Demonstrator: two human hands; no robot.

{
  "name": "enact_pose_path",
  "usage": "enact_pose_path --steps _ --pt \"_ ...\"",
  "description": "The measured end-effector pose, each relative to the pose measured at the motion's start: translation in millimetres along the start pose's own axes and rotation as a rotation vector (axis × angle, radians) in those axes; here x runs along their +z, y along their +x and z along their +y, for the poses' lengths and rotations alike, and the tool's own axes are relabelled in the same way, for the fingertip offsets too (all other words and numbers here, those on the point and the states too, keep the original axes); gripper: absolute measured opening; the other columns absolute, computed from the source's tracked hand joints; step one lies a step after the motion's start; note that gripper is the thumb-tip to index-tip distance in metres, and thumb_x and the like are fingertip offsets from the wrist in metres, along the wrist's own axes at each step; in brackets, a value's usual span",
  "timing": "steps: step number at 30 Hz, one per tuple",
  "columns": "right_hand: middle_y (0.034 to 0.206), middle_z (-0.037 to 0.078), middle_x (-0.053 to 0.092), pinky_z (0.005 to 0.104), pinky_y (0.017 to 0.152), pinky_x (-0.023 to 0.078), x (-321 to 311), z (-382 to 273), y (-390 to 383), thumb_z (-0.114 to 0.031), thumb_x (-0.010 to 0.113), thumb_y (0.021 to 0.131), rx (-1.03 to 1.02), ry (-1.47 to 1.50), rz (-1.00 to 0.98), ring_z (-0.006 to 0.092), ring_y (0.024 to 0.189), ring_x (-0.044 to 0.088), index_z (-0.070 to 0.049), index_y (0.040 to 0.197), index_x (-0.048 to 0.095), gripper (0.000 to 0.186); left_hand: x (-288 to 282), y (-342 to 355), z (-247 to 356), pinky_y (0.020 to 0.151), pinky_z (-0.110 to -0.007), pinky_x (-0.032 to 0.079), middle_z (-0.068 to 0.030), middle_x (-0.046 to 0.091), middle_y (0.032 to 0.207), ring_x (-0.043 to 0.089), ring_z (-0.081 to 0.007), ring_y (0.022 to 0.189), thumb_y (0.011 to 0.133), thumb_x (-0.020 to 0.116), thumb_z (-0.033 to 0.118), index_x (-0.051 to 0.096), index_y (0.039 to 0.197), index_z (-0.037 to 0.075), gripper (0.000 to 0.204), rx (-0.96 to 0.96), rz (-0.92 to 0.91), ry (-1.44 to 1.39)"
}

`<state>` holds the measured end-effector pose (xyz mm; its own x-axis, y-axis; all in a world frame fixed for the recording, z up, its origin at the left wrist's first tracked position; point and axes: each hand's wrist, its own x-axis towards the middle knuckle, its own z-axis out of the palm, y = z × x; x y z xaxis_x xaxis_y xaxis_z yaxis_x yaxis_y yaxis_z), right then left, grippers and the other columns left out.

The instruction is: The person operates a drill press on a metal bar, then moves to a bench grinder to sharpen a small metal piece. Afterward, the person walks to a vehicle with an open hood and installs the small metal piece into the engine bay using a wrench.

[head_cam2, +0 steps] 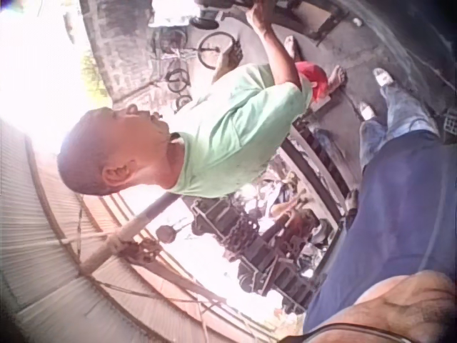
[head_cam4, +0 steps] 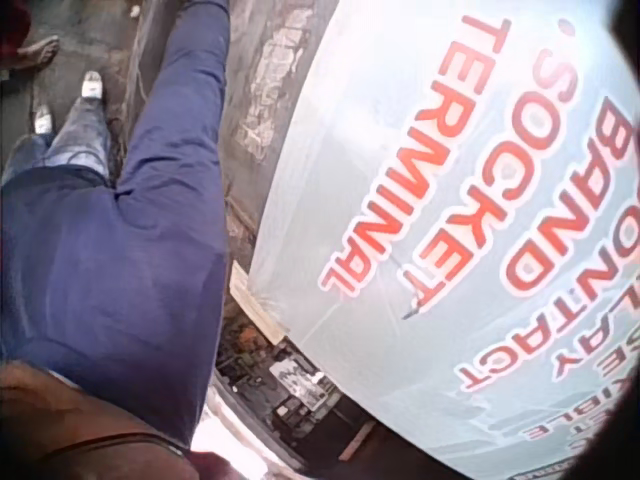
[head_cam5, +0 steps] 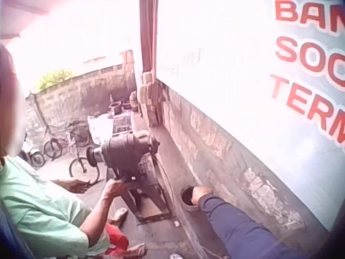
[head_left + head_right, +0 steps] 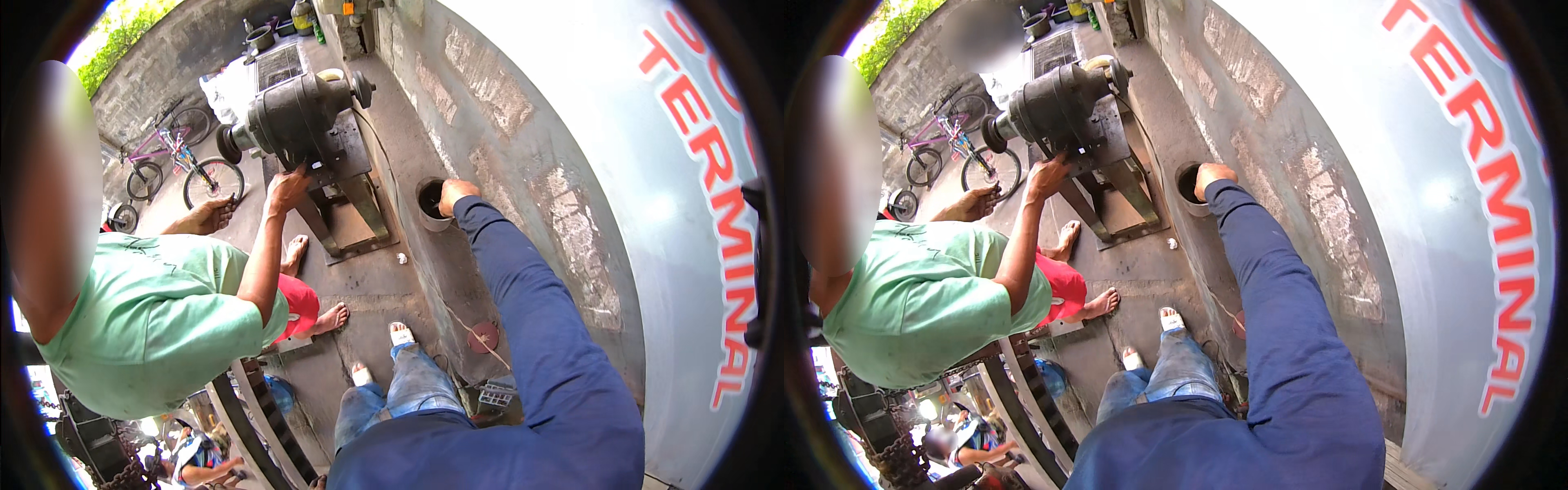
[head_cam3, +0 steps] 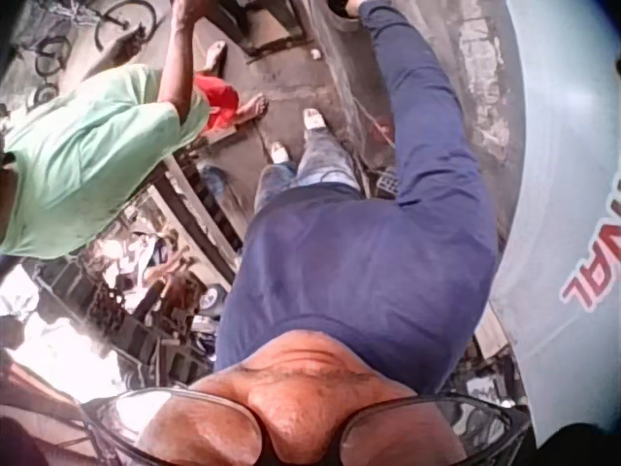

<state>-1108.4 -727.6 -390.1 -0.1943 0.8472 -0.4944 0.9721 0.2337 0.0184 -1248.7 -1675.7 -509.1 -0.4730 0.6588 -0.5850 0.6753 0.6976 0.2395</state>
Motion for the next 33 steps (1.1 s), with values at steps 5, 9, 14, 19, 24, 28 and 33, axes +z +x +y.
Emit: enact_pose_path --steps 5,9,14,19,24,28,33 --pt "0.131 0.015 0.07 0.04 0.101 0.054 1 0 20 -0.016 0.067 0.088 -0.038 -0.056 -0.037 0.0309 0.124 0.065 -0.01 0.123 0.073 0.037 -54 34 54 0.083 -0.04 0.057 -0.0192 0.07 0.114 0.07 -0.0325 0.095 0.096 0.065 0.026 0.066 0.125 0.011 0.032 -0.467 -0.056 -0.487" --pt "0.129 0.014 0.071 0.0398 0.098 0.056 -14 4 20 -0.017 0.067 0.088 0.014 -0.028 -0.039 0.0305 0.122 0.067 -0.011 0.122 0.074 0.035 -111 64 118 0.081 -0.039 0.057 -0.018 0.071 0.108 0.071 -0.0306 0.093 0.095 0.066 0.026 0.067 0.121 0.007 0.032 -0.677 -0.013 -0.819" --pt "0.126 0.014 0.072 0.0393 0.096 0.057 -3 2 16 -0.017 0.068 0.087 -0.018 -0.058 -0.007 0.0298 0.12 0.068 -0.011 0.118 0.076 0.033 -155 92 165 0.079 -0.037 0.058 -0.0165 0.072 0.102 0.072 -0.0281 0.09 0.094 0.067 0.025 0.067 0.117 0.003 0.032 -0.678 -0.01 -0.892" --pt "0.123 0.014 0.073 0.0401 0.093 0.058 6 12 18 -0.017 0.068 0.086 0.004 0.006 0.028 0.0302 0.116 0.07 -0.012 0.115 0.077 0.031 -174 105 167 0.077 -0.035 0.058 -0.015 0.074 0.096 0.073 -0.0257 0.087 0.093 0.067 0.024 0.068 0.113 -0.002 0.033 -0.683 0.016 -0.915" --pt "0.119 0.015 0.074 0.0414 0.091 0.059 5 15 13 -0.016 0.068 0.085 -0.029 -0.02 0.015 0.0313 0.115 0.071 -0.011 0.113 0.078 0.029 -174 116 149 0.065 -0.034 0.057 -0.0133 0.073 0.091 0.073 -0.0232 0.077 0.093 0.067 0.023 0.068 0.111 -0.003 0.032 -0.715 0.018 -0.932" --pt "0.117 0.02 0.074 0.0436 0.09 0.058 1 27 -17 -0.018 0.07 0.083 0.019 0.135 0.076 0.0356 0.11 0.071 -0.006 0.112 0.076 0.033 -174 137 134 0.06 -0.034 0.056 -0.0136 0.072 0.087 0.072 -0.0229 0.07 0.091 0.068 0.023 0.069 0.11 -0.004 0.033 -0.636 -0.039 -0.892" --pt "0.105 0.031 0.071 0.0474 0.088 0.057 25 61 -118 -0.026 0.079 0.071 0.069 0.544 0.415 0.0449 0.101 0.07 0.005 0.104 0.071 0.046 -209 190 172 0.078 -0.04 0.057 -0.0211 0.072 0.105 0.072 -0.0308 0.092 0.092 0.069 0.02 0.07 0.112 0.001 0.028 0.706 0.211 0.128"
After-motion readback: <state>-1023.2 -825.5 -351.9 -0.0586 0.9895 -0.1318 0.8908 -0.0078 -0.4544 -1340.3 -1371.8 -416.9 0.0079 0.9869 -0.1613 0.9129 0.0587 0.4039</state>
